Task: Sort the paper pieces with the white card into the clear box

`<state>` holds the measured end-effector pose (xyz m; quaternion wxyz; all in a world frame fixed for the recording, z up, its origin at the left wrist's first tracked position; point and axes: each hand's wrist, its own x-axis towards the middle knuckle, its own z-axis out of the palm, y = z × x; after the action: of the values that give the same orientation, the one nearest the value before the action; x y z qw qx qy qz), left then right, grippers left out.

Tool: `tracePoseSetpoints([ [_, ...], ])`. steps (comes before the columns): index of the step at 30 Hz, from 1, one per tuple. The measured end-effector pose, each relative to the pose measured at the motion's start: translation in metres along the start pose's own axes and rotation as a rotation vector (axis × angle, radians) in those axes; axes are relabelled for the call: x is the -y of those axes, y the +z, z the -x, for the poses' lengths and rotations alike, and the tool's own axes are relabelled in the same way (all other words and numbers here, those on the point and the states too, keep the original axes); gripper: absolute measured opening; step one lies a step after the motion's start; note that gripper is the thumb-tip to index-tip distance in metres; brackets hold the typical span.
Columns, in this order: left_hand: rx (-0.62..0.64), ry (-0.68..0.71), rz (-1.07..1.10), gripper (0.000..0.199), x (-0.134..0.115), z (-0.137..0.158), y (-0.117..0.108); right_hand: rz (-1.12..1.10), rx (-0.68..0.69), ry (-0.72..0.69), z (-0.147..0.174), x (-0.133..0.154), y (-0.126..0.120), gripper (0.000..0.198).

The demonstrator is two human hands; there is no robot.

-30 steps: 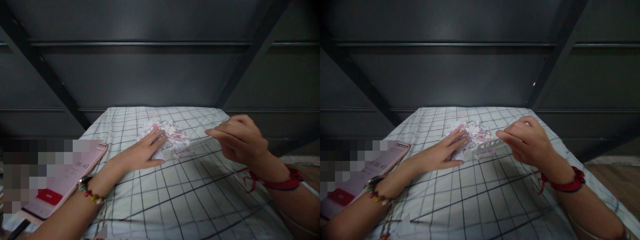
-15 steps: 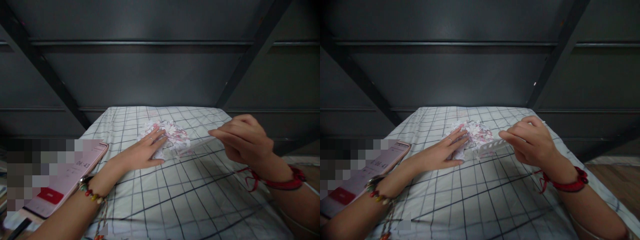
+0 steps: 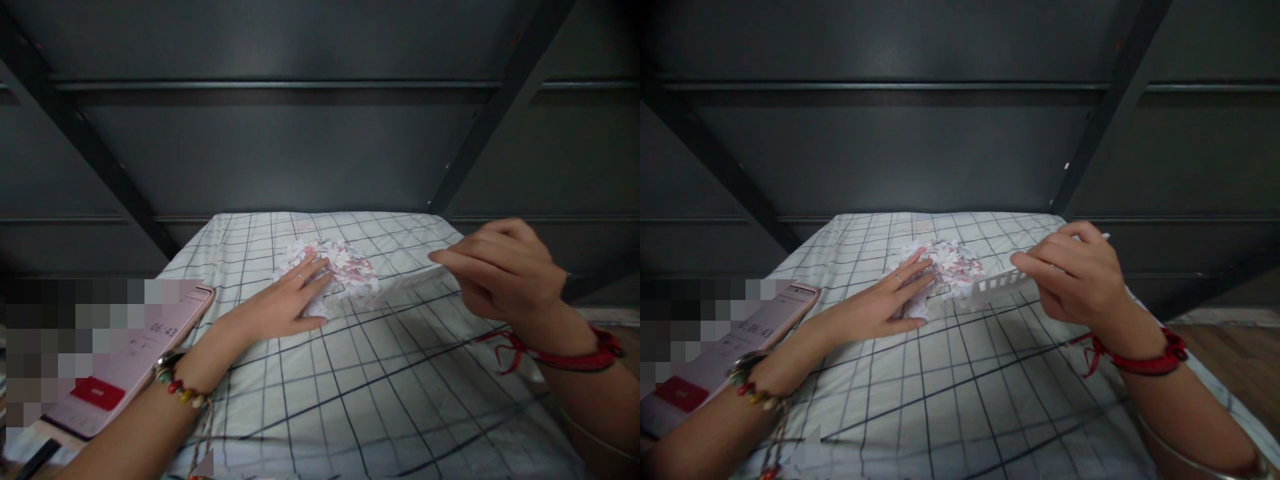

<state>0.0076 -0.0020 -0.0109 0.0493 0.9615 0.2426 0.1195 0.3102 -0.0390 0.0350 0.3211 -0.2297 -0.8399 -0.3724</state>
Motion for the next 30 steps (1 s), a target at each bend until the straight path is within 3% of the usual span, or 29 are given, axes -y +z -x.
tracePoseSetpoints([
  [6,-0.018,0.011,0.010,0.066,0.001,0.000,0.001,0.031,-0.020,0.082,-0.001,0.003,0.001,0.030],
  [14,0.019,-0.029,0.020,0.068,-0.002,-0.001,-0.002,-0.055,-0.004,0.030,-0.015,0.025,0.011,0.026],
  [30,0.033,-0.037,0.011,0.066,-0.003,-0.002,-0.003,-0.075,-0.047,-0.025,-0.020,0.032,0.008,0.023],
])
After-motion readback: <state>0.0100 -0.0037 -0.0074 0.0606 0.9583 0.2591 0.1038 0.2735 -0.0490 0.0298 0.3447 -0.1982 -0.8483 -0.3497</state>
